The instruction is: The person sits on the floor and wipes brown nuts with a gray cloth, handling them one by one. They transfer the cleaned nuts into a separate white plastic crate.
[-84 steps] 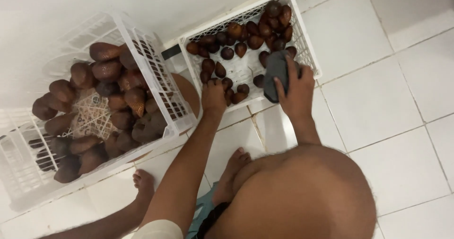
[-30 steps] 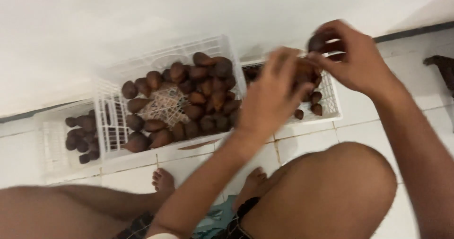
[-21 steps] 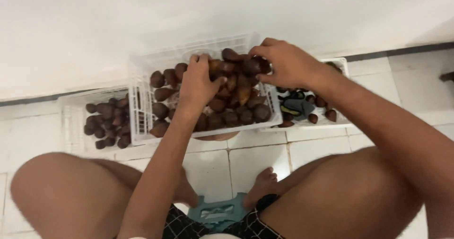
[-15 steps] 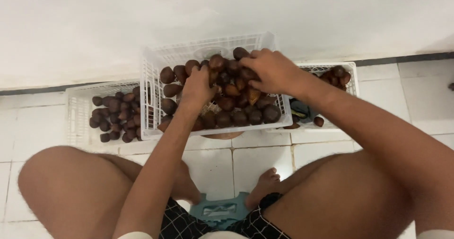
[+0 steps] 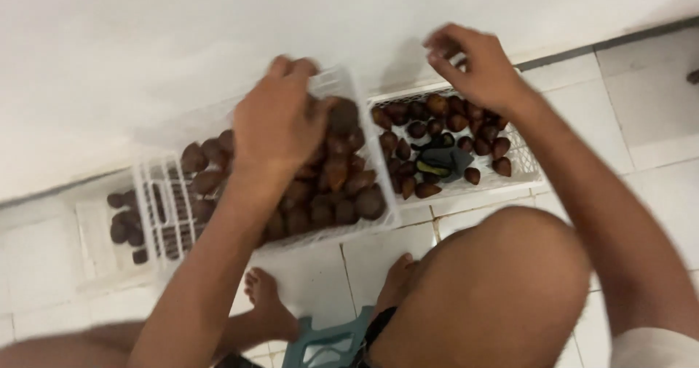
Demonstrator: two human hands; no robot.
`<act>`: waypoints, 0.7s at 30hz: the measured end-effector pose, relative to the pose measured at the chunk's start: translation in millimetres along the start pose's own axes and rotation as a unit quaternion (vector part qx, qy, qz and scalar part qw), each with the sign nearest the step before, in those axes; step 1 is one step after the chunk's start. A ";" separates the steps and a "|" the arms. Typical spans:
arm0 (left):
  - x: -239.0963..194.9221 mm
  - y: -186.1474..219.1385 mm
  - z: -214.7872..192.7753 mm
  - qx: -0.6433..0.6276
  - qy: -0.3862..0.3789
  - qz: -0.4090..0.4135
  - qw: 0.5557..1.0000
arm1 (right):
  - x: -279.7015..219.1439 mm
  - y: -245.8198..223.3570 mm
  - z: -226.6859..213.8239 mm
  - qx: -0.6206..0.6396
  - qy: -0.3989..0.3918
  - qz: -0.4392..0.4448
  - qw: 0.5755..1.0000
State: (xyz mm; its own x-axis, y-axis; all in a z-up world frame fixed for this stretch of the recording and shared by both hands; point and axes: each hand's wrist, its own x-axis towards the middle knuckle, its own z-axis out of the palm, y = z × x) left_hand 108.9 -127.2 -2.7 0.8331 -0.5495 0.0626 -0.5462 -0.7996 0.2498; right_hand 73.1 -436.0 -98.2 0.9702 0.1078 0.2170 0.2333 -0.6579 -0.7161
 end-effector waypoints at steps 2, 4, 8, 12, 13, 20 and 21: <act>34.7 26.2 27.5 -0.020 0.013 0.102 0.994 | -31.9 81.4 25.8 -0.046 0.015 0.113 0.992; 62.2 43.3 54.5 -0.042 0.026 0.199 0.979 | -60.5 141.7 56.5 -0.088 0.026 0.221 0.971; 95.4 52.1 96.9 0.016 -0.066 0.163 0.984 | -95.3 182.8 91.0 -0.201 0.048 0.420 0.884; 95.6 48.5 107.1 0.036 -0.092 0.140 0.985 | -96.4 204.2 114.9 -0.295 0.016 0.431 0.853; 94.7 49.5 105.7 0.037 -0.097 0.140 0.985 | -97.4 207.0 119.1 -0.292 0.013 0.433 0.853; 91.0 48.9 105.4 0.012 -0.059 0.156 0.986 | -92.8 228.8 149.3 -0.319 -0.040 0.414 0.852; 90.7 48.2 105.5 0.007 -0.044 0.160 0.986 | -91.9 224.3 150.8 -0.298 -0.019 0.419 0.858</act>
State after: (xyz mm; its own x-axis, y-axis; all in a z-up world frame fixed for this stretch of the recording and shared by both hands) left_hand 148.9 -241.1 -86.9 0.6080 -0.7922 0.0522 -0.7811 -0.5851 0.2181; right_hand 46.2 -481.1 -378.9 0.7852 -0.5716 -0.2380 -0.6103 -0.7795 -0.1412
